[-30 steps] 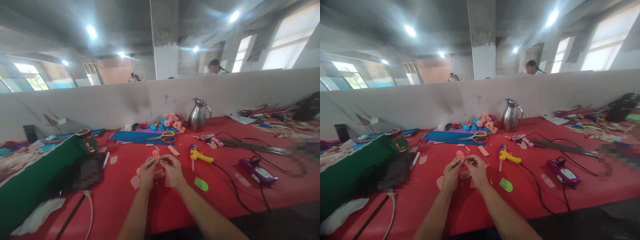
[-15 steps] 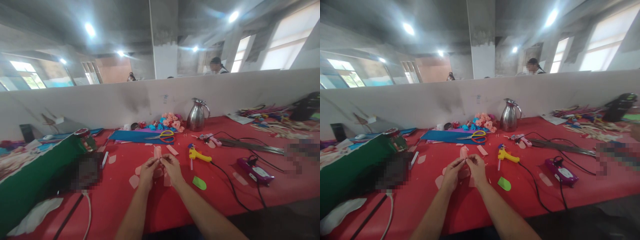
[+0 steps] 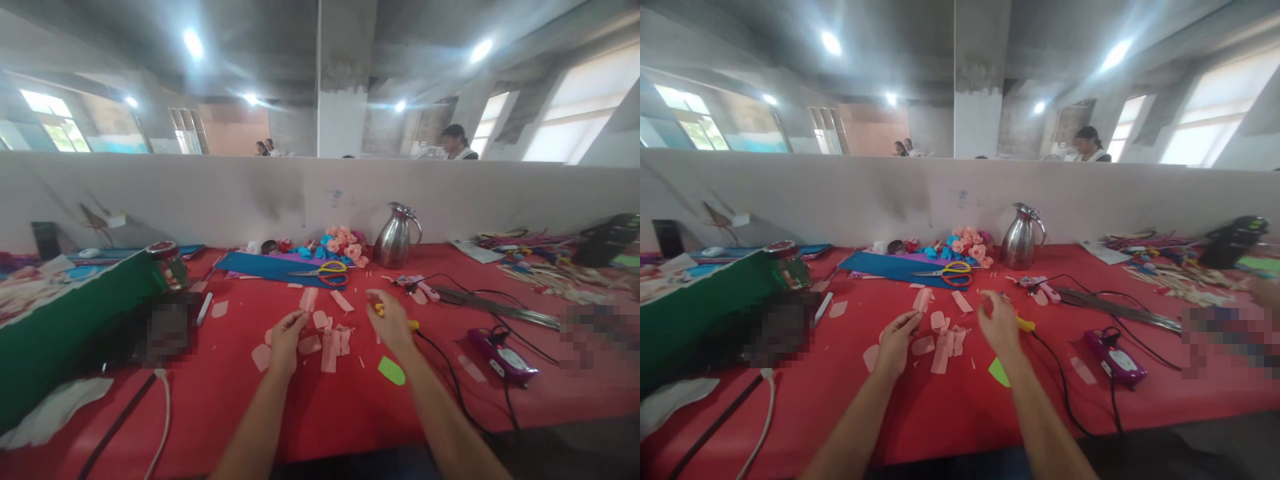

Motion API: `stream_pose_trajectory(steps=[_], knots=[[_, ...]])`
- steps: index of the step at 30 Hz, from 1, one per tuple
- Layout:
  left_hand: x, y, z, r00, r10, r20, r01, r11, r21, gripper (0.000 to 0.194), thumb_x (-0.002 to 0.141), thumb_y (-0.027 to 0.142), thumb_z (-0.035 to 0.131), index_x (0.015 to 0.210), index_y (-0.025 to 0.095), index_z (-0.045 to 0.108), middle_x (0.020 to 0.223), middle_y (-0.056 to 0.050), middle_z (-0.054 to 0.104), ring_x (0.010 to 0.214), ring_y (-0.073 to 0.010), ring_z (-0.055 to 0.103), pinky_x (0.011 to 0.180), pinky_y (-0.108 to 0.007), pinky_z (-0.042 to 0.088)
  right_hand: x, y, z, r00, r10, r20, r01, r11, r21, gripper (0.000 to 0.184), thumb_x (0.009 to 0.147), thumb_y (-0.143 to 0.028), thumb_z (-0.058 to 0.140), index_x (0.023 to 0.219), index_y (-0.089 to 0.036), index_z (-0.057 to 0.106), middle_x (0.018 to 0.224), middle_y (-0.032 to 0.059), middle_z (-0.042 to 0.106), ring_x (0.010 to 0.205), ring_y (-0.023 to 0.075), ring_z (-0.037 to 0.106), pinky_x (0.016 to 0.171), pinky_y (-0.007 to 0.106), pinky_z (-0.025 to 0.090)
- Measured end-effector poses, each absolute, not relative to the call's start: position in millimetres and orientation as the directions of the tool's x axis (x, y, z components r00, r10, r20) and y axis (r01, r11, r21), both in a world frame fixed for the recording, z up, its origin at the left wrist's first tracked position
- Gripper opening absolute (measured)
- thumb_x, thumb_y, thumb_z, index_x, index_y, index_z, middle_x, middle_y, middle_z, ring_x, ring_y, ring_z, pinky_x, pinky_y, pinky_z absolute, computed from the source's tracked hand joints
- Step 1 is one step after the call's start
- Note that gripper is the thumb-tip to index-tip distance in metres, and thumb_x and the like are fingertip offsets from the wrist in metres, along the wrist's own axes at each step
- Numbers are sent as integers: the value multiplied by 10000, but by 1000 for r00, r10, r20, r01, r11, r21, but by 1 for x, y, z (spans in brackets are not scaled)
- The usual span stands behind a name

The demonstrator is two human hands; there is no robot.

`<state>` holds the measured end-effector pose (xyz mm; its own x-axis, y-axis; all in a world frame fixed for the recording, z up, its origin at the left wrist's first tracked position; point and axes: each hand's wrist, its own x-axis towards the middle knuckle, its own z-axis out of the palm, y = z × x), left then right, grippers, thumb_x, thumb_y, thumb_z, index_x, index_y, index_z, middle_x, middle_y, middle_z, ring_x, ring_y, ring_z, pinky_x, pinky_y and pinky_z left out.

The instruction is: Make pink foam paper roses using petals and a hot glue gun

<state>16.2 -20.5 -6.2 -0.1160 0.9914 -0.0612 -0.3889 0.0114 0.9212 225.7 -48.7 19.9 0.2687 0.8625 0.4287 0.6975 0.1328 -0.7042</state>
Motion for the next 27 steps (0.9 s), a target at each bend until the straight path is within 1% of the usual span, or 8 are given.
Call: stream_pose_trajectory(steps=[3, 5, 9, 14, 17, 20, 23, 27], knots=[[15, -19, -8, -163, 986, -28, -333, -28, 942, 322, 496, 320, 769, 743, 124, 699, 514, 31, 558, 453, -55, 428, 460, -182, 343, 268, -52, 18, 321, 913, 253, 915, -230, -333, 421, 699, -197, 535, 1118, -164, 558, 1097, 147, 597, 1063, 317, 500, 877, 453, 368], [14, -19, -10, -173, 985, -20, -293, -32, 956, 326, 514, 328, 756, 768, 132, 702, 514, 32, 559, 455, -61, 424, 468, -190, 342, 280, -54, 12, 338, 932, 130, 937, -319, -145, 413, 710, -184, 530, 1122, -169, 560, 1082, 154, 601, 1064, 333, 499, 853, 460, 372], [13, -19, -12, -175, 984, 27, -193, -62, 979, 297, 549, 337, 724, 772, 143, 707, 631, -11, 641, 565, -107, 520, 555, -220, 400, 281, -52, 1, 301, 952, 60, 954, -299, -32, 453, 734, -95, 469, 1177, -180, 511, 1064, 138, 609, 1019, 281, 547, 828, 405, 387], [14, -17, -14, -165, 983, 82, -72, -95, 993, 243, 577, 337, 681, 737, 157, 712, 711, -37, 691, 688, -168, 594, 657, -264, 448, 284, -53, 4, 347, 924, 160, 918, -299, -261, 439, 762, -133, 456, 1200, -158, 476, 988, 129, 624, 893, 251, 596, 707, 327, 420], [14, -16, -16, -153, 986, 72, -40, -79, 996, 235, 579, 330, 673, 732, 157, 716, 749, -53, 709, 728, -193, 615, 689, -283, 462, 277, -61, 14, 381, 896, 229, 788, -185, -588, 333, 806, -299, 467, 1104, -167, 535, 890, 85, 628, 764, 214, 585, 627, 295, 420], [14, -15, -17, -134, 988, 79, -24, -83, 996, 232, 577, 324, 672, 728, 155, 723, 767, -63, 716, 746, -210, 625, 688, -289, 464, 254, -72, 22, 274, 943, 190, 474, 40, -880, 374, 817, -488, 437, 982, -177, 563, 673, 8, 563, 544, 147, 497, 499, 256, 387], [14, -16, -19, -123, 988, 89, -4, -90, 996, 207, 588, 320, 666, 697, 154, 724, 715, -55, 709, 690, -199, 615, 637, -271, 451, 225, -82, 24, 140, 980, 140, 247, 102, -964, 408, 780, -559, 475, 876, -168, 544, 553, -38, 452, 467, 114, 420, 447, 234, 361], [14, -14, -26, -111, 984, 138, 58, -132, 990, 178, 602, 314, 649, 653, 156, 714, 619, -27, 673, 583, -168, 569, 542, -240, 402, 201, -91, 24, -37, 994, 106, 199, 111, -974, 416, 766, -590, 475, 789, -177, 512, 525, -36, 471, 446, 107, 425, 430, 230, 357]])
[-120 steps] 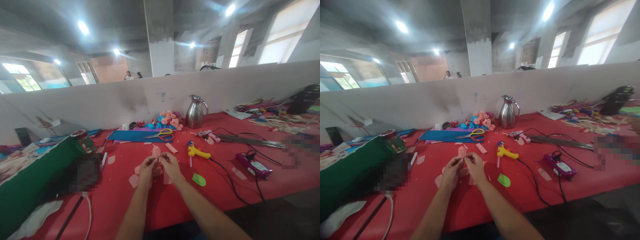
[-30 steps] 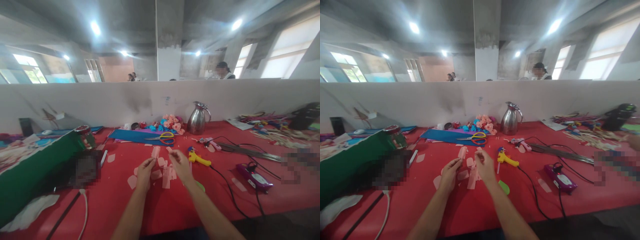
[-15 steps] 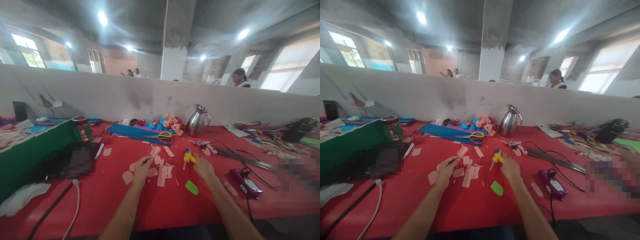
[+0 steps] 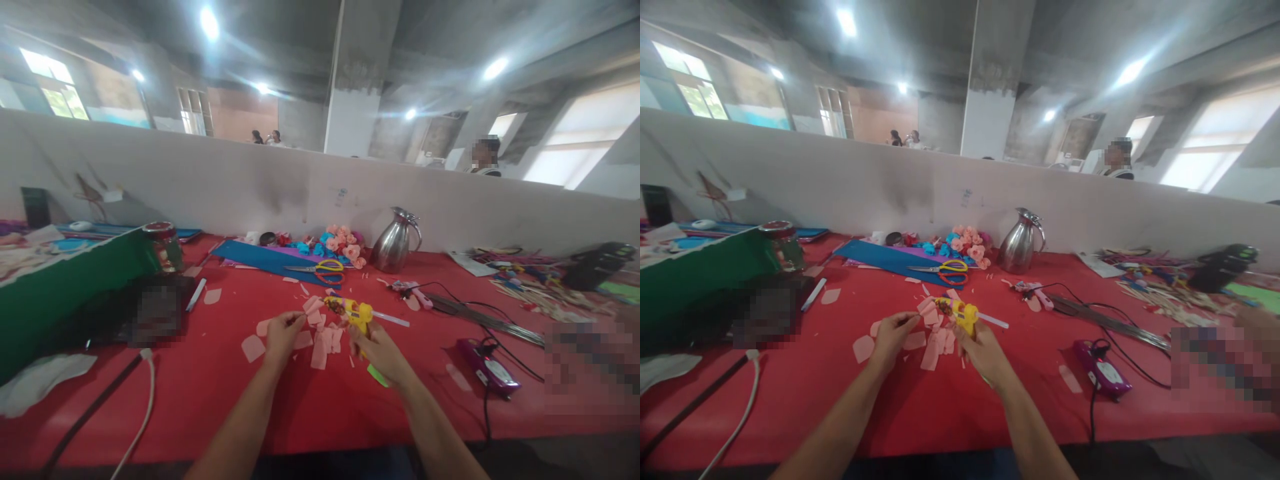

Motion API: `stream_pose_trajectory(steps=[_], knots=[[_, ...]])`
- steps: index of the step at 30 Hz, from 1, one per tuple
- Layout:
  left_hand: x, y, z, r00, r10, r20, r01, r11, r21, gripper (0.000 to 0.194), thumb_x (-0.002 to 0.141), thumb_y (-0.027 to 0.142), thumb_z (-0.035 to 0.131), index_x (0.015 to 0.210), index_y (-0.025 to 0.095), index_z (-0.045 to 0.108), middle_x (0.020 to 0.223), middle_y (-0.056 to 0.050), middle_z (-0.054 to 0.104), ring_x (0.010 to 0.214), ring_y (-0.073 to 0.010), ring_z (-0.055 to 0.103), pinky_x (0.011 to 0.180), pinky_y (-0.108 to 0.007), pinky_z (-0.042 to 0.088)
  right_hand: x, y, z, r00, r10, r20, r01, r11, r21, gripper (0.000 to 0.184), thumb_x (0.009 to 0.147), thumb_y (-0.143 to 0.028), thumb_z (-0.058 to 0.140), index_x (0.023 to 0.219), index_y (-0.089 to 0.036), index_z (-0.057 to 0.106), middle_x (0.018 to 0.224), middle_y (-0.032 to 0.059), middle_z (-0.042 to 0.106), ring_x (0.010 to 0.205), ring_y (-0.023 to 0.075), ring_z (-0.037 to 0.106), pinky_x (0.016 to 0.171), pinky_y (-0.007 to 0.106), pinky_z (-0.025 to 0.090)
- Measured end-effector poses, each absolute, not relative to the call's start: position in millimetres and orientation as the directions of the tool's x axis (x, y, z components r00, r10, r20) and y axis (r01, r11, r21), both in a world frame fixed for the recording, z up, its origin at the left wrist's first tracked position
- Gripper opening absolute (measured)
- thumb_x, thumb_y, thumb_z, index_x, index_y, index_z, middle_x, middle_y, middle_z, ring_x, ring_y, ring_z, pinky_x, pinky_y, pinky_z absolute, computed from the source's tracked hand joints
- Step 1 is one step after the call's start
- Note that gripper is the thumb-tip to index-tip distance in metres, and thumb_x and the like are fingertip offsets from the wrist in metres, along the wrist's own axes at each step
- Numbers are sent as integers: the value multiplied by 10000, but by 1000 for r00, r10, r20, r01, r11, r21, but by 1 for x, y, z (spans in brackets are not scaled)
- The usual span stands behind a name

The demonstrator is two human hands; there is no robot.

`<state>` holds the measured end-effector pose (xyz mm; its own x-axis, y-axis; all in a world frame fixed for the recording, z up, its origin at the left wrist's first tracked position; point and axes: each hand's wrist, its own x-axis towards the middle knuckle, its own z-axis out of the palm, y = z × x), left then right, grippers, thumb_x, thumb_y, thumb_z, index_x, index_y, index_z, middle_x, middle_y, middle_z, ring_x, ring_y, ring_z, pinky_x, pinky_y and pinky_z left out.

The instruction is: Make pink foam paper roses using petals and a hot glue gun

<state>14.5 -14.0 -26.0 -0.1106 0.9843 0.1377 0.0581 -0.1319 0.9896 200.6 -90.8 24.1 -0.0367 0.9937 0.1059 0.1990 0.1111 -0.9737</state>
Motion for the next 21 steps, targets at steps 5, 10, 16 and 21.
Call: stream_pose_trajectory(steps=[5, 10, 16, 21], knots=[[7, -7, -28, -76, 947, 313, 272, -283, 920, 94, 617, 196, 600, 625, 186, 693, 643, -19, 645, 558, -142, 523, 548, -238, 380, 204, -91, 31, -70, 990, 121, 258, 135, -957, 426, 760, -605, 464, 801, -182, 502, 514, -60, 425, 425, 91, 382, 418, 221, 329], [-21, 0, -4, 294, 897, 329, 553, -441, 707, 154, 621, 88, 581, 590, 199, 683, 658, -26, 627, 664, -160, 549, 669, -271, 381, 223, -83, 40, -80, 990, 114, 260, 131, -957, 516, 766, -667, 398, 774, -165, 519, 474, -61, 412, 405, 78, 355, 416, 215, 304], [-42, 11, -1, 460, 844, 277, 635, -531, 561, 185, 691, 77, 538, 666, 196, 678, 767, -41, 622, 790, -172, 534, 759, -292, 374, 220, -65, 32, -197, 980, -2, 265, 51, -963, 579, 741, -720, 367, 761, -161, 519, 426, -75, 397, 361, 68, 322, 391, 206, 254], [-43, 14, -8, 501, 819, 281, 603, -563, 565, 205, 721, 79, 499, 664, 188, 664, 769, -46, 599, 779, -162, 534, 728, -269, 387, 208, -49, 25, -258, 965, -38, 348, 57, -936, 554, 718, -734, 385, 703, -185, 462, 415, -79, 397, 353, 71, 337, 377, 205, 241]])
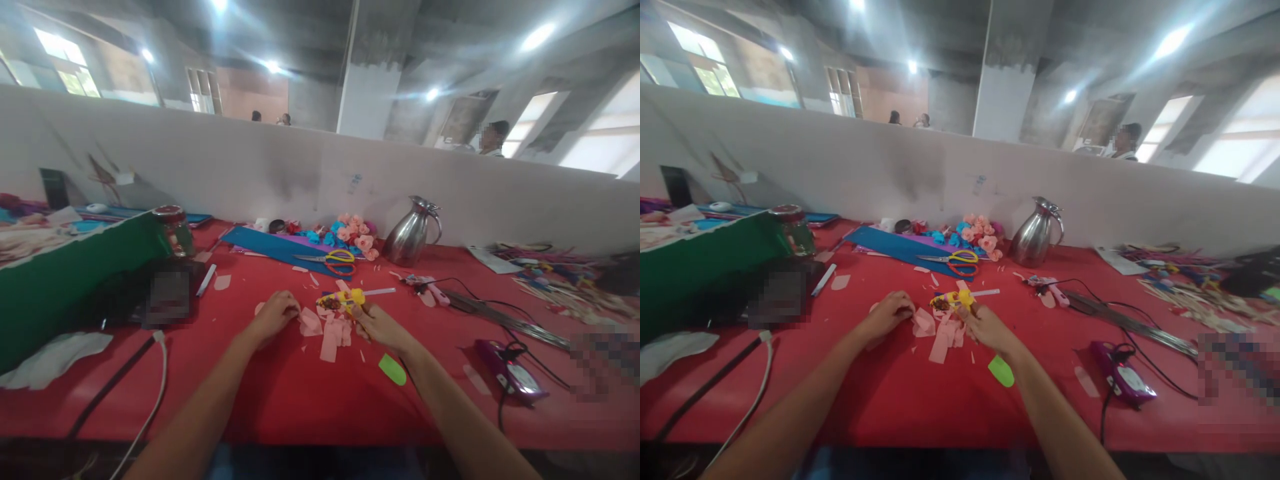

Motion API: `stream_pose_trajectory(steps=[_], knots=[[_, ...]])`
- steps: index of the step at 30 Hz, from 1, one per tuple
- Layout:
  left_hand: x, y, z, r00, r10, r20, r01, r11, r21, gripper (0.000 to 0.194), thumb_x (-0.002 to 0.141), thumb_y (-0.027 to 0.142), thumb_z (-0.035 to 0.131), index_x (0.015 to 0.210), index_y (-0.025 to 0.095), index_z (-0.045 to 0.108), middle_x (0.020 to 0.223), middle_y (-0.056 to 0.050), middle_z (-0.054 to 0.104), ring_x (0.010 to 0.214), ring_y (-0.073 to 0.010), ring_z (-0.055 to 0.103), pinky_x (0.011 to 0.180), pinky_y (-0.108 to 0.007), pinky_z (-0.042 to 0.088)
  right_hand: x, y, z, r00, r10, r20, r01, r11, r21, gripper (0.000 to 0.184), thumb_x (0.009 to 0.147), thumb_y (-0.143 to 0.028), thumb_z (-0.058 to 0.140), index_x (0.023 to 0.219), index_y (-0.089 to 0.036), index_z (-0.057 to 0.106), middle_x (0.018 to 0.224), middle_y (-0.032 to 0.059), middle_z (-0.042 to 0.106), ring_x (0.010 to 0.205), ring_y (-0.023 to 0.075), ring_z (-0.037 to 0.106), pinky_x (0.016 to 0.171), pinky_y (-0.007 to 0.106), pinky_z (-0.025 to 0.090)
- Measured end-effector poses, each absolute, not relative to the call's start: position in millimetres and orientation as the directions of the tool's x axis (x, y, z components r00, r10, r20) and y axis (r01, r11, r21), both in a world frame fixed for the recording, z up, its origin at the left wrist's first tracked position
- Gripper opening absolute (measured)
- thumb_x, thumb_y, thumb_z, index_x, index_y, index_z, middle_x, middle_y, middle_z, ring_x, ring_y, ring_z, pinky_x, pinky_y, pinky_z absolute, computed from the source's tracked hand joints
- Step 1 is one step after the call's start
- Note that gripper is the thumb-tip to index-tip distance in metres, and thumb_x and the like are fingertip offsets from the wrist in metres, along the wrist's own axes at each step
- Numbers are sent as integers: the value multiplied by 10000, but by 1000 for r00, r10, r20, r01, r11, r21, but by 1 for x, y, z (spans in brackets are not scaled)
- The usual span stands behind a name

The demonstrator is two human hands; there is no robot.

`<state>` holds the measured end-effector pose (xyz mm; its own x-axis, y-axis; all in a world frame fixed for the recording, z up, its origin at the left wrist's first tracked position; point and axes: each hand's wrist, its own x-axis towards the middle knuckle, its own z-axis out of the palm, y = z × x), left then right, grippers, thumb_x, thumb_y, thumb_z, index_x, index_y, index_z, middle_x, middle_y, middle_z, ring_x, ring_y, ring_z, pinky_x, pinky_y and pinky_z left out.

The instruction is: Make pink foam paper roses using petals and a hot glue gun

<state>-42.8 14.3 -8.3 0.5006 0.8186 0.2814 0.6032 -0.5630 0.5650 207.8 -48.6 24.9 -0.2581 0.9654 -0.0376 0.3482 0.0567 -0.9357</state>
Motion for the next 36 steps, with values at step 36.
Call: stream_pose_trajectory(steps=[36], knots=[[-47, 9, -13, 391, 864, 318, 578, -499, 645, 186, 728, 133, 569, 677, 236, 715, 736, -19, 653, 732, -148, 575, 688, -245, 399, 194, -24, 21, -382, 922, 63, 628, 309, -714, 458, 804, -590, 433, 625, -185, 549, 610, -5, 526, 563, 123, 439, 536, 239, 313]])
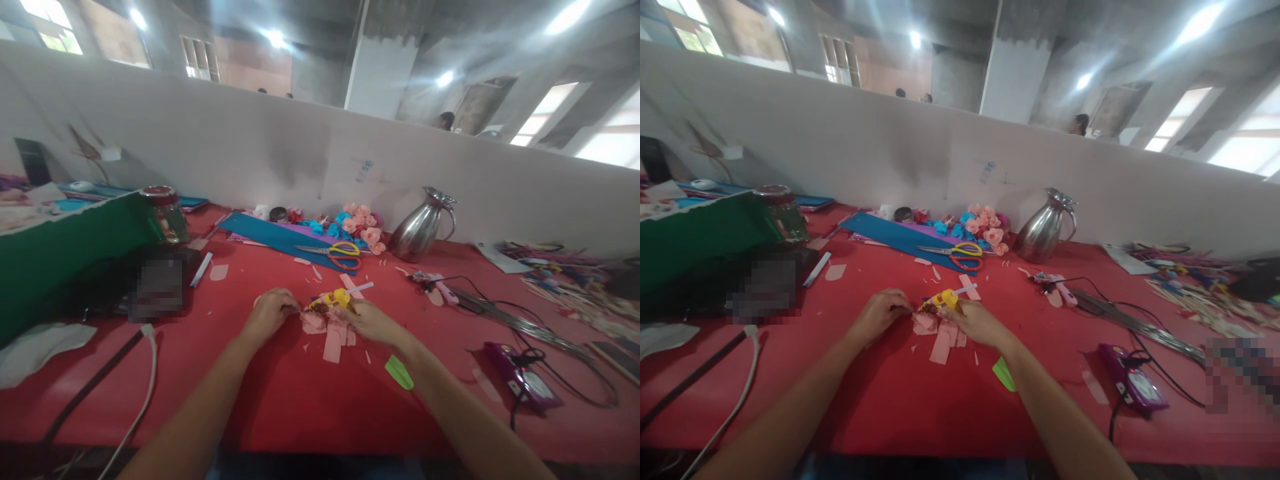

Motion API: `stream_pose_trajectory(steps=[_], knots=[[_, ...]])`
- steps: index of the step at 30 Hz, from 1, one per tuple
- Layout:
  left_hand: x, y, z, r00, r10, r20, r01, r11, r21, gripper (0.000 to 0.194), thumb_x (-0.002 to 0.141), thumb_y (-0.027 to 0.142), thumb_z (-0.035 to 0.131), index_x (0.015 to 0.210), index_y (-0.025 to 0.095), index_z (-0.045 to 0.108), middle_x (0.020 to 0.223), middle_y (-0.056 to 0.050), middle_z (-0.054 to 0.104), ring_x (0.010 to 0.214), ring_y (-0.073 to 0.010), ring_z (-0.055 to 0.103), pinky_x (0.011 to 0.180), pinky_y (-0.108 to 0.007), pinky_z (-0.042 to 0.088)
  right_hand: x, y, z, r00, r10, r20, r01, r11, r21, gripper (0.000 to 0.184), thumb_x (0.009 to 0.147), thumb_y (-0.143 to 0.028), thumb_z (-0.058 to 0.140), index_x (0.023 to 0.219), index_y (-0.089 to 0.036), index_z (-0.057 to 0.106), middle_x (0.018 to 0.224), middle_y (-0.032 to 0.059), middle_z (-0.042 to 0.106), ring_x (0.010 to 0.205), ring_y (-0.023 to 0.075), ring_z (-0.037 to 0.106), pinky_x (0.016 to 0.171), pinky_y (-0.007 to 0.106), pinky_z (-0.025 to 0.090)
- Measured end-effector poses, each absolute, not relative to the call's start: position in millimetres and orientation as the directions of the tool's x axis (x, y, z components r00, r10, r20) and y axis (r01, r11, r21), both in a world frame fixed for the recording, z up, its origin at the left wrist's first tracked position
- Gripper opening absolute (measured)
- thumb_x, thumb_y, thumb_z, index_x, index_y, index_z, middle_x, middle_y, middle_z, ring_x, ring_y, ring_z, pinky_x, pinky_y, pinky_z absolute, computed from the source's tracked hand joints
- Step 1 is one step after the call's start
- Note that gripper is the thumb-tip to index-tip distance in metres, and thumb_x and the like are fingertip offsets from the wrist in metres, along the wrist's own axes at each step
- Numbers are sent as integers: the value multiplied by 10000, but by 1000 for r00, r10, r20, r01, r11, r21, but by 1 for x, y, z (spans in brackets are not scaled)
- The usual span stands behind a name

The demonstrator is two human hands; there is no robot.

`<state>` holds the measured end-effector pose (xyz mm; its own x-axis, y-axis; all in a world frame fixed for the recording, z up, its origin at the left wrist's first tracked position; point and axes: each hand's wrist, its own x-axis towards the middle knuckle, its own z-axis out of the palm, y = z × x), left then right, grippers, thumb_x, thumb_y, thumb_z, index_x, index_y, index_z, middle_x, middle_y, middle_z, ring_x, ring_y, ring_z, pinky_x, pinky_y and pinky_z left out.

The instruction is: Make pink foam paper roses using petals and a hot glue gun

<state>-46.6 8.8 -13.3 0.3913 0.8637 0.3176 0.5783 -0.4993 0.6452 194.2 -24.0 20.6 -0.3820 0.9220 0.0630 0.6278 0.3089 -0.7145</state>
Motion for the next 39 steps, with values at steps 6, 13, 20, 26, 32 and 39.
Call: stream_pose_trajectory(steps=[6, 13, 20, 26, 32, 39], knots=[[-47, 8, -14, 386, 867, 314, 577, -493, 651, 178, 730, 128, 575, 666, 224, 711, 737, -20, 649, 729, -144, 575, 675, -236, 398, 194, -24, 26, -389, 920, 55, 690, 330, -644, 472, 831, -583, 395, 660, -173, 553, 628, 8, 533, 579, 130, 459, 539, 243, 318], [-47, 7, -12, 378, 874, 306, 597, -483, 641, 154, 737, 147, 587, 673, 220, 708, 740, -14, 644, 732, -138, 574, 680, -227, 401, 192, -22, 26, -387, 922, 2, 745, 314, -588, 481, 842, -577, 392, 809, -148, 605, 756, 52, 605, 687, 157, 529, 602, 247, 366], [-47, 8, -11, 400, 863, 308, 584, -499, 640, 157, 734, 131, 587, 687, 221, 708, 754, -17, 658, 748, -143, 585, 702, -232, 408, 191, -29, 36, -407, 912, 43, 670, 331, -664, 453, 860, -551, 388, 999, -185, 616, 902, 59, 636, 807, 175, 561, 701, 262, 394], [-47, 7, -11, 397, 865, 308, 588, -497, 639, 168, 732, 126, 580, 672, 221, 706, 747, -18, 654, 736, -137, 581, 689, -227, 406, 191, -30, 34, -427, 904, 16, 703, 343, -622, 501, 847, -581, 379, 851, -150, 635, 795, 60, 633, 723, 170, 553, 650, 261, 386], [-46, 7, -12, 382, 872, 306, 585, -484, 650, 169, 724, 120, 580, 664, 219, 704, 724, -13, 644, 712, -129, 578, 667, -218, 406, 192, -25, 29, -449, 893, 27, 671, 357, -649, 456, 850, -560, 398, 946, -184, 637, 883, 62, 657, 797, 186, 577, 695, 265, 391], [-46, 7, -11, 382, 874, 301, 584, -481, 654, 161, 730, 132, 581, 668, 217, 703, 737, -17, 648, 725, -136, 585, 677, -225, 412, 192, -27, 31, -401, 916, 22, 716, 329, -615, 509, 842, -595, 372, 873, -160, 635, 780, 56, 635, 699, 167, 560, 632, 260, 388]])
